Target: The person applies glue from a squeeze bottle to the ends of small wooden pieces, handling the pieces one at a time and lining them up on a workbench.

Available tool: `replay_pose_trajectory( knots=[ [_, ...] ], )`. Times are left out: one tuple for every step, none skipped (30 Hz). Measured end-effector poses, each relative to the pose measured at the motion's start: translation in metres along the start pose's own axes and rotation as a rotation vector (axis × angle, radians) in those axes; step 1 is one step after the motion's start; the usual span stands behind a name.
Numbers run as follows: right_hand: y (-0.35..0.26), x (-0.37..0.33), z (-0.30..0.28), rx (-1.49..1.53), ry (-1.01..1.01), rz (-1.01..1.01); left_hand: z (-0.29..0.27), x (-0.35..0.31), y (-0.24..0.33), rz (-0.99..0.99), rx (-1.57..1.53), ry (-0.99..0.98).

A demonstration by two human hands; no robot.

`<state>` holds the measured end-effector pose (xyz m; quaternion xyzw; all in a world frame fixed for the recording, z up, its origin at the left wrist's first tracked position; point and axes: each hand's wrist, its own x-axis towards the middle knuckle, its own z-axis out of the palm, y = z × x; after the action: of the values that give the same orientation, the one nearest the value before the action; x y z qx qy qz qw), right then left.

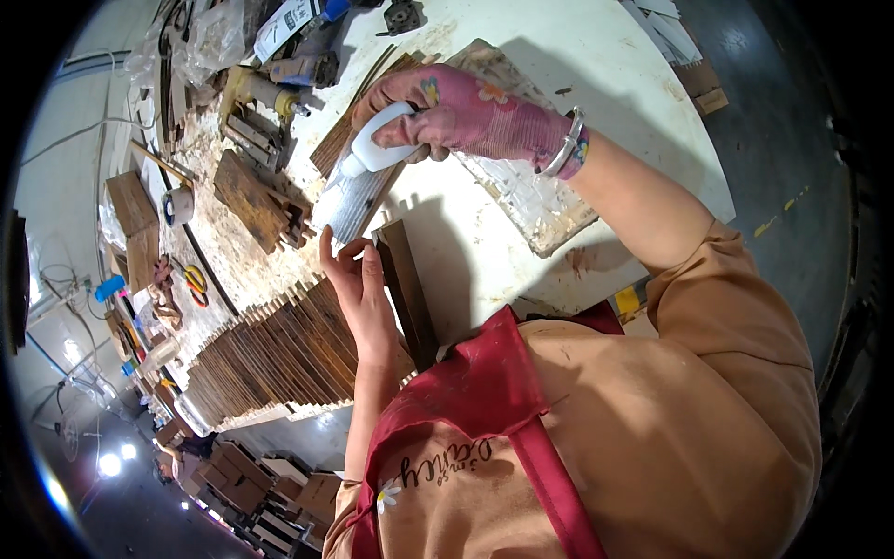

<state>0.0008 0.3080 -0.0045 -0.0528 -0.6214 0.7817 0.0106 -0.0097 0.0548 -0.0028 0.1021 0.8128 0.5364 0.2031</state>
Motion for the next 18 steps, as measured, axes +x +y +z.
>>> replay_pose_trajectory(
  knots=[
    [-0.001, 0.000, 0.000, -0.021, -0.009, 0.000, 0.000, 0.003, -0.004, -0.014, -0.047, -0.012],
    [-0.002, 0.000, 0.001, -0.043, -0.018, 0.001, 0.001, 0.005, -0.005, -0.011, -0.037, -0.011],
    [0.001, 0.002, 0.000, -0.057, -0.014, -0.021, 0.002, 0.007, -0.005, -0.007, -0.026, -0.010],
    [0.006, 0.004, -0.001, -0.069, -0.010, -0.041, 0.003, 0.008, -0.005, -0.005, -0.014, -0.010],
    [0.009, 0.005, -0.001, -0.081, -0.005, -0.061, 0.004, 0.010, -0.005, -0.013, -0.020, -0.014],
    [0.010, 0.004, -0.002, -0.055, 0.007, -0.041, 0.005, 0.012, -0.004, -0.021, -0.025, -0.018],
    [0.010, 0.003, -0.001, -0.029, 0.017, -0.020, 0.005, 0.013, -0.003, -0.030, -0.030, -0.020],
    [0.010, 0.003, -0.001, -0.002, 0.027, 0.000, 0.006, 0.014, -0.004, -0.015, -0.010, -0.017],
    [0.009, 0.002, 0.000, -0.032, 0.025, 0.005, 0.006, 0.014, -0.004, 0.001, 0.010, -0.014],
    [0.007, 0.002, -0.001, -0.062, 0.024, 0.010, 0.006, 0.015, -0.005, 0.017, 0.030, -0.011],
    [0.006, 0.002, 0.000, -0.092, 0.022, 0.014, 0.007, 0.014, -0.003, 0.016, 0.029, -0.005],
    [0.005, 0.002, 0.001, -0.074, 0.029, 0.003, 0.009, 0.012, 0.000, 0.015, 0.028, 0.002],
    [0.003, 0.001, 0.002, -0.057, 0.040, -0.005, 0.010, 0.012, 0.002, 0.012, 0.025, 0.005],
    [0.003, 0.001, 0.002, -0.040, 0.049, -0.014, 0.011, 0.013, 0.003, 0.016, 0.028, 0.003],
    [0.003, 0.002, 0.001, -0.029, 0.036, -0.031, 0.012, 0.013, 0.003, 0.019, 0.031, 0.002],
    [0.003, 0.002, 0.000, -0.016, 0.020, -0.052, 0.012, 0.013, 0.003, 0.024, 0.036, 0.004],
    [0.004, 0.003, 0.000, -0.003, 0.004, -0.072, 0.012, 0.014, 0.004, 0.014, 0.021, 0.005],
    [0.001, 0.001, 0.000, 0.006, 0.005, -0.053, 0.012, 0.014, 0.006, 0.003, 0.005, 0.005]
  ],
)
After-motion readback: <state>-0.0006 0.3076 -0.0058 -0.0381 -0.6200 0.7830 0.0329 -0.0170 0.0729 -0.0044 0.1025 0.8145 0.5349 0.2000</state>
